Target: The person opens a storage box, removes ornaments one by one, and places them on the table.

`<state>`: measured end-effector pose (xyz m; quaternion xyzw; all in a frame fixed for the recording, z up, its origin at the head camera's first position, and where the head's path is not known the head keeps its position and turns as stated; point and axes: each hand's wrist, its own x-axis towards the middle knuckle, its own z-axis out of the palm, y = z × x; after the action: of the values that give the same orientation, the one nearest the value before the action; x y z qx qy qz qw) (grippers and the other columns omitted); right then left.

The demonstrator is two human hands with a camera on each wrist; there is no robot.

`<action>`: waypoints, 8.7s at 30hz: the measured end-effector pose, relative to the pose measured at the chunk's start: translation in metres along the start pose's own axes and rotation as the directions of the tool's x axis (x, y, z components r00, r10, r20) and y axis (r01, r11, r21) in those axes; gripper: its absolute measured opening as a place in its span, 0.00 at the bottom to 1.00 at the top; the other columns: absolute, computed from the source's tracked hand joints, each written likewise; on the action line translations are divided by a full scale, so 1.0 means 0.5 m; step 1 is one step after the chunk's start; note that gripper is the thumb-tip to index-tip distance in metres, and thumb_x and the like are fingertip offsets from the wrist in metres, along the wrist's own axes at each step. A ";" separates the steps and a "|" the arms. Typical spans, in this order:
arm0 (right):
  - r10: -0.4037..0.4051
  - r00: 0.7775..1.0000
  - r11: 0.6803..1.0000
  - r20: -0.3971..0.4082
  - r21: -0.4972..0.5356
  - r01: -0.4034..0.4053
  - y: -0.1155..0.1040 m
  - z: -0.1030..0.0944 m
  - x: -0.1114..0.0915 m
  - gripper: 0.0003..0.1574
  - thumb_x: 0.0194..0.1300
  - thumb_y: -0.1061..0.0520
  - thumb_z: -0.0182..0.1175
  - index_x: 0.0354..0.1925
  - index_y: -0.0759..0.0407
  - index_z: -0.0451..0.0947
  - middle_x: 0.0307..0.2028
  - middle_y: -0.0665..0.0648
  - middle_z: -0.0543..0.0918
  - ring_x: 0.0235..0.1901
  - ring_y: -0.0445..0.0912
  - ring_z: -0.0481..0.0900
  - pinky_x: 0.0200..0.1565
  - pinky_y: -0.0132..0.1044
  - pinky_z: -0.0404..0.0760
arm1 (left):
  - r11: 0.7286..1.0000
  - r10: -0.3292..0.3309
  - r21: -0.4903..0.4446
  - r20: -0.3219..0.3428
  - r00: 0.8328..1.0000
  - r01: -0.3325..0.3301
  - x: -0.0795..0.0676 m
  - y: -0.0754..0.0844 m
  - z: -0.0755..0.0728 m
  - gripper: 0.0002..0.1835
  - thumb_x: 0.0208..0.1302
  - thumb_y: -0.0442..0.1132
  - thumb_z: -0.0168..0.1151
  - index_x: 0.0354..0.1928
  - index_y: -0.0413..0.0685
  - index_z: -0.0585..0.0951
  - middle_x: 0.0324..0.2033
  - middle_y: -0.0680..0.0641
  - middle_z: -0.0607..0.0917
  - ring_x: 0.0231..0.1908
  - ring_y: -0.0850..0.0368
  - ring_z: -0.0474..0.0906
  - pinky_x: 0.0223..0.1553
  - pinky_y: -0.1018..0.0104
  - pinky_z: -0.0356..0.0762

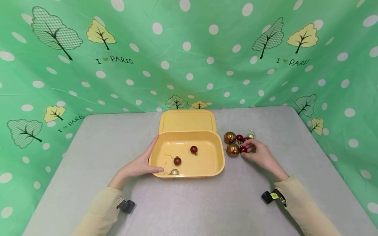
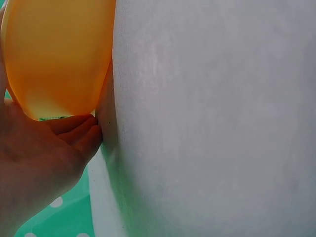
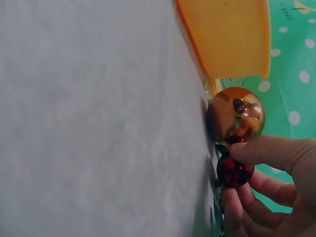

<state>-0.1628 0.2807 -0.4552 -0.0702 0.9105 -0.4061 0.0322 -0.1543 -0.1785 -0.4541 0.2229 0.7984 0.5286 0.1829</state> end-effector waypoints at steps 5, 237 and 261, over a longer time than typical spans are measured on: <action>-0.006 1.000 1.000 0.003 -0.029 0.006 0.001 0.005 0.003 0.22 0.51 0.66 0.70 0.44 0.69 0.75 0.37 0.61 0.79 0.37 0.53 0.78 0.40 0.42 0.79 | 1.000 0.003 0.000 0.000 1.000 -0.003 0.000 0.002 0.000 0.66 0.52 0.40 0.75 0.76 0.56 0.30 0.74 0.41 0.33 0.72 0.39 0.35 0.69 0.43 0.41; -0.182 0.979 0.971 0.087 0.172 0.165 0.000 -0.121 -0.025 0.15 0.66 0.67 0.58 0.51 0.70 0.76 0.46 0.67 0.80 0.42 0.44 0.80 0.42 0.28 0.79 | 0.999 -0.014 -0.038 0.016 1.000 0.015 0.004 -0.004 -0.004 0.64 0.55 0.39 0.73 0.76 0.63 0.32 0.75 0.45 0.33 0.71 0.43 0.41 0.67 0.58 0.51; -0.114 0.985 0.989 0.128 -0.075 0.124 0.025 -0.071 -0.005 0.15 0.66 0.63 0.60 0.50 0.68 0.78 0.40 0.62 0.82 0.38 0.54 0.80 0.34 0.37 0.81 | 0.999 -0.005 -0.039 0.012 1.000 0.005 0.005 -0.006 -0.002 0.63 0.55 0.38 0.73 0.76 0.63 0.33 0.75 0.46 0.34 0.71 0.44 0.41 0.66 0.65 0.52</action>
<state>-0.1658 0.3155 -0.4409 -0.1509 0.9170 -0.3641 0.0612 -0.1573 -0.1790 -0.4565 0.2206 0.7873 0.5424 0.1934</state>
